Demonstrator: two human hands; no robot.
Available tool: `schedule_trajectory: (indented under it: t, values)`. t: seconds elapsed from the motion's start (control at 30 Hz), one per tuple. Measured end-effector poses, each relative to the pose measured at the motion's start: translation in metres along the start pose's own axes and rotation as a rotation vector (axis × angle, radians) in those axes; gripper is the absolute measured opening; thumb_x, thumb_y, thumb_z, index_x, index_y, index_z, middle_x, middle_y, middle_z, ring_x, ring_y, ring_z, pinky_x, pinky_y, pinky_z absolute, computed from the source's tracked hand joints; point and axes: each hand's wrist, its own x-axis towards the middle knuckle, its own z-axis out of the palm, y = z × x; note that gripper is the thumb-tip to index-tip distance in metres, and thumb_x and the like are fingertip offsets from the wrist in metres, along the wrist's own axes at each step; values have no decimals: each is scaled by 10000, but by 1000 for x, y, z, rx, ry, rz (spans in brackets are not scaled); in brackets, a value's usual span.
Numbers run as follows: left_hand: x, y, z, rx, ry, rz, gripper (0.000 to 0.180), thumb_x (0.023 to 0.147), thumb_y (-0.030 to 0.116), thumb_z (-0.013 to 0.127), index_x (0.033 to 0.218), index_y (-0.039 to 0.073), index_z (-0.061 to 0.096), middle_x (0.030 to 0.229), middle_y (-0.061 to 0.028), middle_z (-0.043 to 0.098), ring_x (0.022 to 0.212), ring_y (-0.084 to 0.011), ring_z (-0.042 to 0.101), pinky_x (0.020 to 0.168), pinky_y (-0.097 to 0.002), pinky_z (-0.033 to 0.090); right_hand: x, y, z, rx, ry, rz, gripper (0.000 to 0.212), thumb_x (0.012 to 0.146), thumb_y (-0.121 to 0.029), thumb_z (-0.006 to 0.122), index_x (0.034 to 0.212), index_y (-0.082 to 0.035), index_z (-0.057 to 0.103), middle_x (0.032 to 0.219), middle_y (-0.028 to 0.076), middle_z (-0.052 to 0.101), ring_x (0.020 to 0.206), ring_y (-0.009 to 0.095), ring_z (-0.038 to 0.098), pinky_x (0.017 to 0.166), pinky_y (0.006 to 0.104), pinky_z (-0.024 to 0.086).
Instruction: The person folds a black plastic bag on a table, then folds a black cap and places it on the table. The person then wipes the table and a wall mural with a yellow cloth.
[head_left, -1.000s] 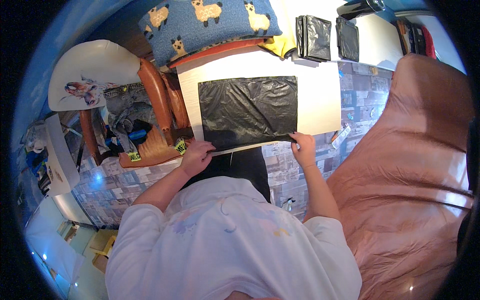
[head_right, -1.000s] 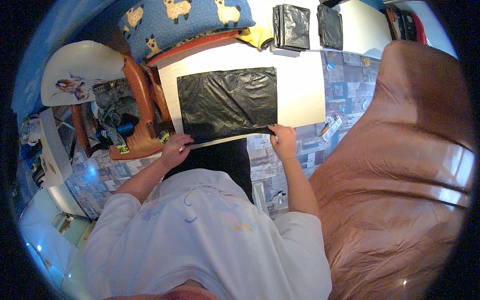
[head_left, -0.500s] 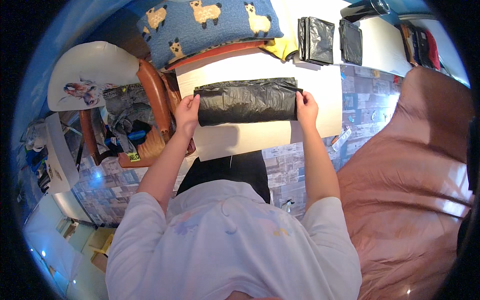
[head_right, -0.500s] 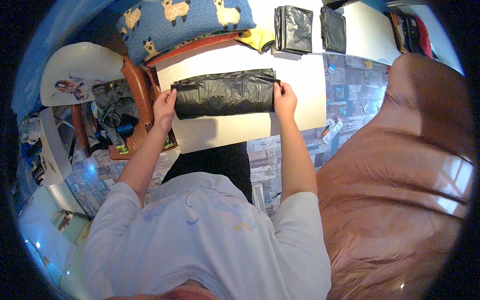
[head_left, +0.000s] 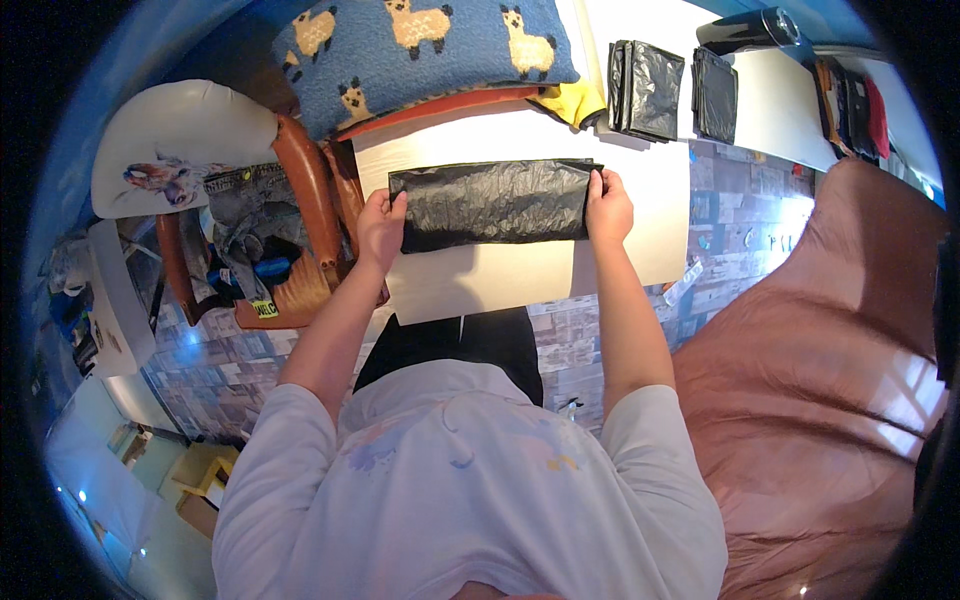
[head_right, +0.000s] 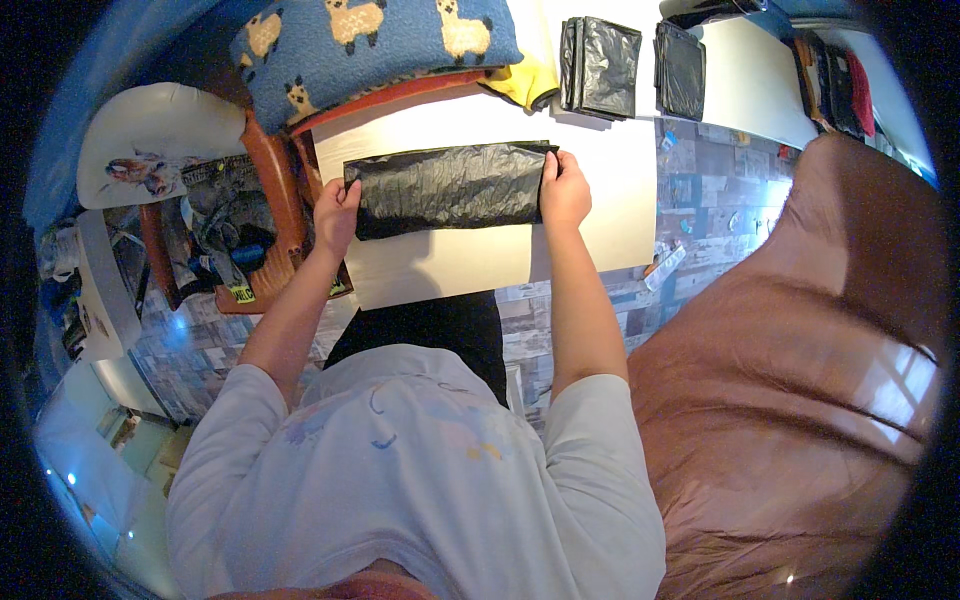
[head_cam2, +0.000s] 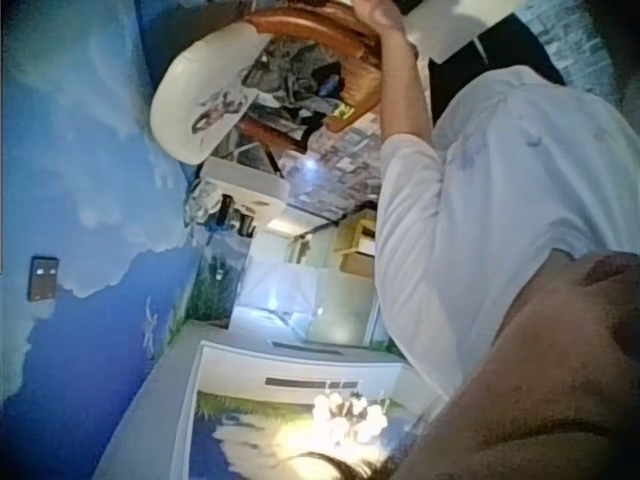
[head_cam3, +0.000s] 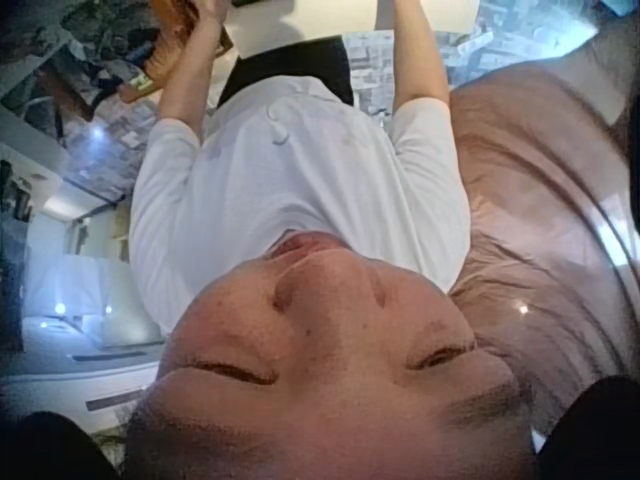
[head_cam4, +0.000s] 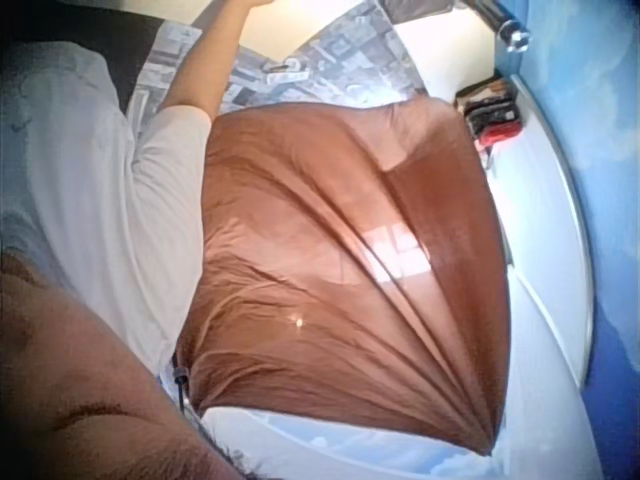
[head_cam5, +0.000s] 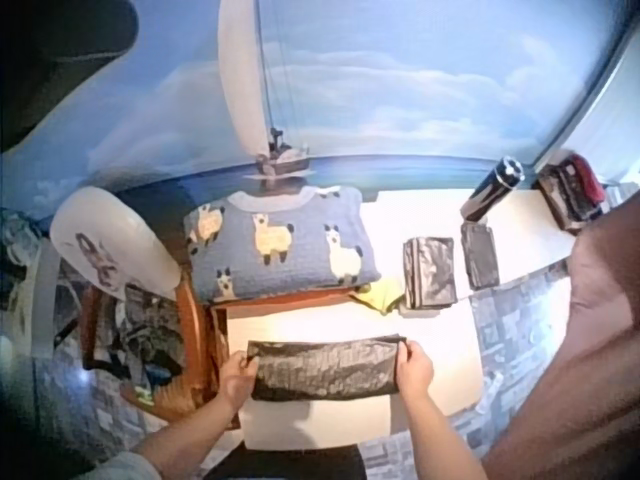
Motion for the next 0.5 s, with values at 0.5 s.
schedule_trajectory:
  t: [0.5]
  values:
    - [-71,-8,-27,68,-157,-143,857,905,-23,702,1592,93,203,1101,-128,671,1003,-179,660,923,-329,516,-1,-11,11,-201,33,-23,284,1001,-400,589,1069,-131,654,964,119,750,838,355,713,694,475,545]
